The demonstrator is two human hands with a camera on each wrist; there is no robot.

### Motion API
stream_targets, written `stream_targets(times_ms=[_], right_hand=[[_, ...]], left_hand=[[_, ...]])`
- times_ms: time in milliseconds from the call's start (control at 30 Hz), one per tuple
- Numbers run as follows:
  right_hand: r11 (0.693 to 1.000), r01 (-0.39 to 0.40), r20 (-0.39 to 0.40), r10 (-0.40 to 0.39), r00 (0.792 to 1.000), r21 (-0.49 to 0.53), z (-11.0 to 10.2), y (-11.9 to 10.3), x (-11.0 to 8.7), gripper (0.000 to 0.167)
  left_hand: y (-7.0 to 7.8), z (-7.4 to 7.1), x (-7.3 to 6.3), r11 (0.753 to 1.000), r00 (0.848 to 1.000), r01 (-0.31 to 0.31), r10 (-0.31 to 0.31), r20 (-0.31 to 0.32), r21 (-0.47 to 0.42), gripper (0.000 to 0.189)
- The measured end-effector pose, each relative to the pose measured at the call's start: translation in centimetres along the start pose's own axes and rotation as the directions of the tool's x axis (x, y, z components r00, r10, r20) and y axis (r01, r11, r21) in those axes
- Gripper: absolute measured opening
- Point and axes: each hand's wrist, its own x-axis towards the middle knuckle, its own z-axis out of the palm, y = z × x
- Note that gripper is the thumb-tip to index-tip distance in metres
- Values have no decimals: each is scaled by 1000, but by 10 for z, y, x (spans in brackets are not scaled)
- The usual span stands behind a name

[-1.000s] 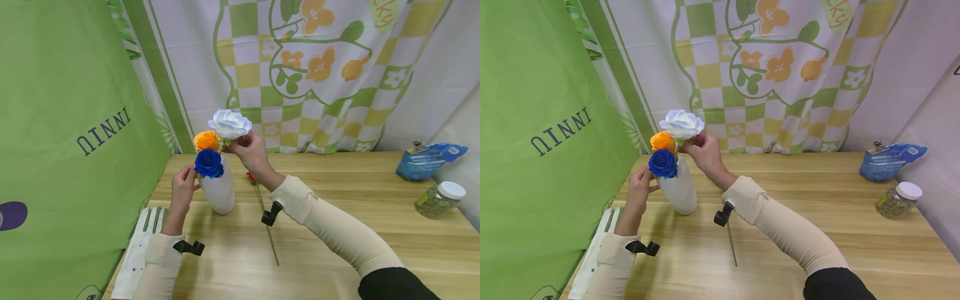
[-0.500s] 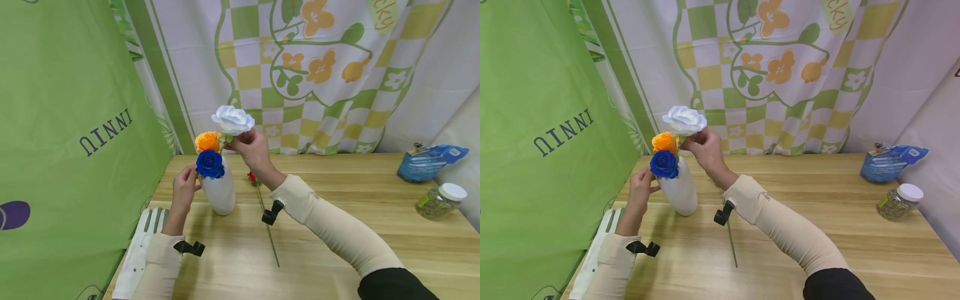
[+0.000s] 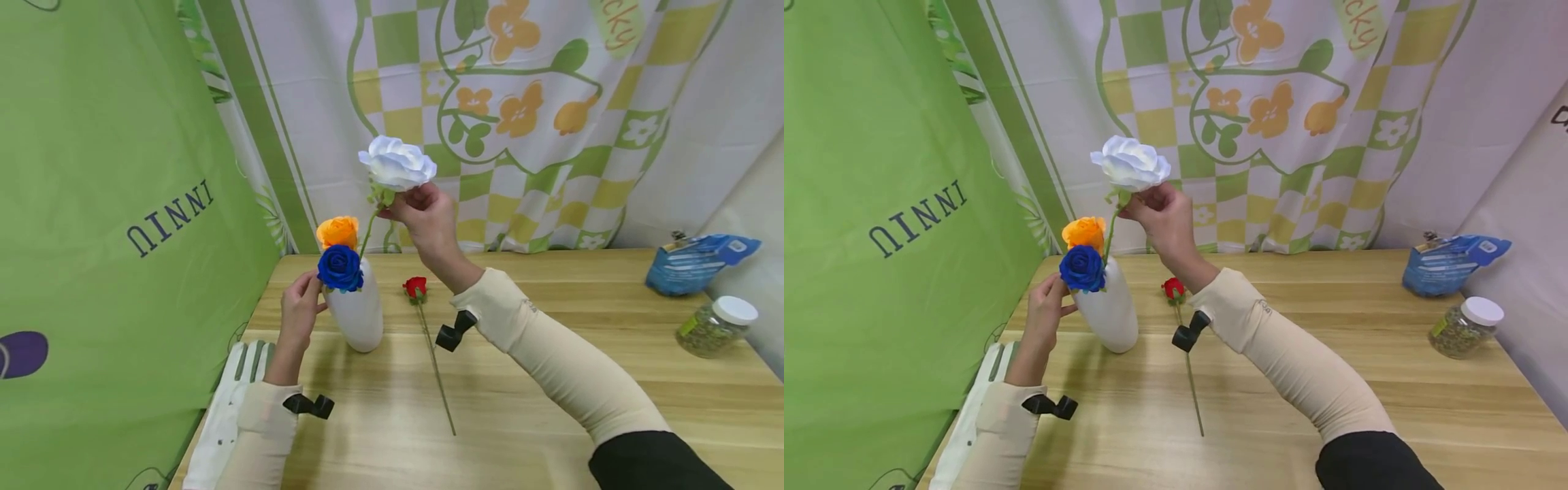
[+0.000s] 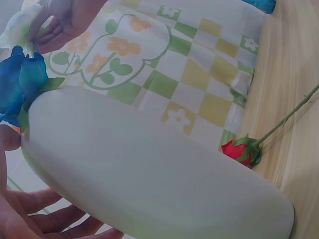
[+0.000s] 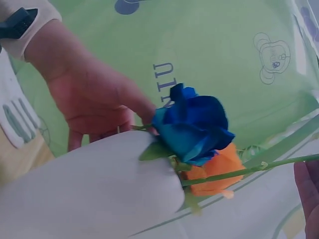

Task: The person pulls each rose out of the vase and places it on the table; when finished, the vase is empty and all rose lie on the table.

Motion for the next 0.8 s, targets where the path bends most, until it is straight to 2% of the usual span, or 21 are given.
stream_targets(times_ms=[333,533,800], right_hand=[[997,69,11,-69,998,18,2,-24,9,19],[997,78,4,-78,997,4,5,-37,16,18],[993,111,15,-112,994,44,6,-54,29,17]], left_hand=[[3,-1,-1,1000,1000,-2,2,-2,0,50],[4,-1,-2,1000,1000,7,-7,-3,6,50],[5,1,-4,1000,1000,5,-5,-12,8,50]])
